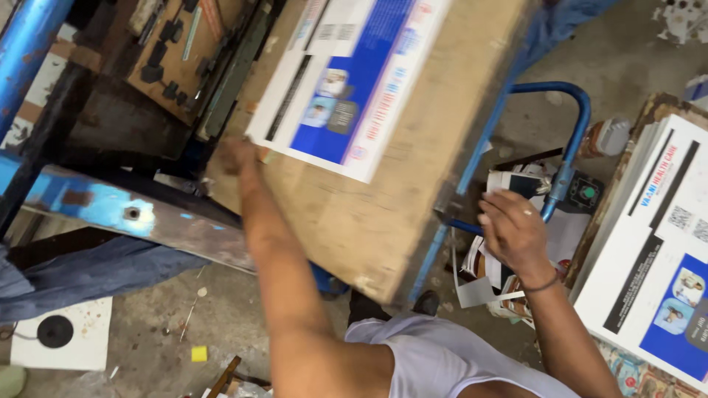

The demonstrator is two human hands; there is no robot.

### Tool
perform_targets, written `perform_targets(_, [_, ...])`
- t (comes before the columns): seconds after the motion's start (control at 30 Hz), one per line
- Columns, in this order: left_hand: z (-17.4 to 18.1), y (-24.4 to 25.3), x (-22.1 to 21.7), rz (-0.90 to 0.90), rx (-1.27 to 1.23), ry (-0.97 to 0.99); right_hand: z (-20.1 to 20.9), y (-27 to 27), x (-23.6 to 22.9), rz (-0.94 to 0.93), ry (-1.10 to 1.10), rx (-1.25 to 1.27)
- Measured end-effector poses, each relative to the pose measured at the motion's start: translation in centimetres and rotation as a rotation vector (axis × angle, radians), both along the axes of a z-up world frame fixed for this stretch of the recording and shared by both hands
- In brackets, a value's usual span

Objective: The person repeatedly picks up flat, printed cardboard sheets from a stack and feeds them into a blue industrial machine. The person then retrieves the processed sheets from the machine's output and places them onto a new stack, continuing this cycle throughout the video.

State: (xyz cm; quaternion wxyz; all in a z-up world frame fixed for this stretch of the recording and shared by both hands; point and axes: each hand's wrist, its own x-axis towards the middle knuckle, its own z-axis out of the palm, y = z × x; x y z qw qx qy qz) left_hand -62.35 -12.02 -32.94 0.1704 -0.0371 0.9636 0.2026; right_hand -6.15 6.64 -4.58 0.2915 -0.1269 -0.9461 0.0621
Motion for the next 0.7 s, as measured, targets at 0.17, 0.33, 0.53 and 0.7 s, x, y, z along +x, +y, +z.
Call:
perform_targets(0.17, [10.4,-8.3,-0.9,-0.243,0.993,0.605,-5.8,-1.4,9.1,-0.389,-0.098,-0.195])
perform_targets(0.33, [23.4,-19.6,10.9,0.021,1.443,0.634,-15.5,-7.9,15.8,-0.328,-0.182,-0.486])
perform_targets(0.53, [22.2,-16.2,25.0,-0.09,1.425,0.509,-19.6,-13.3,22.0,0.079,-0.414,-0.478])
perform_targets(0.7, [11.1,-1.9,39.7,-0.306,1.519,-0.201,-17.1,-6.2,33.1,-0.728,-0.686,-0.469])
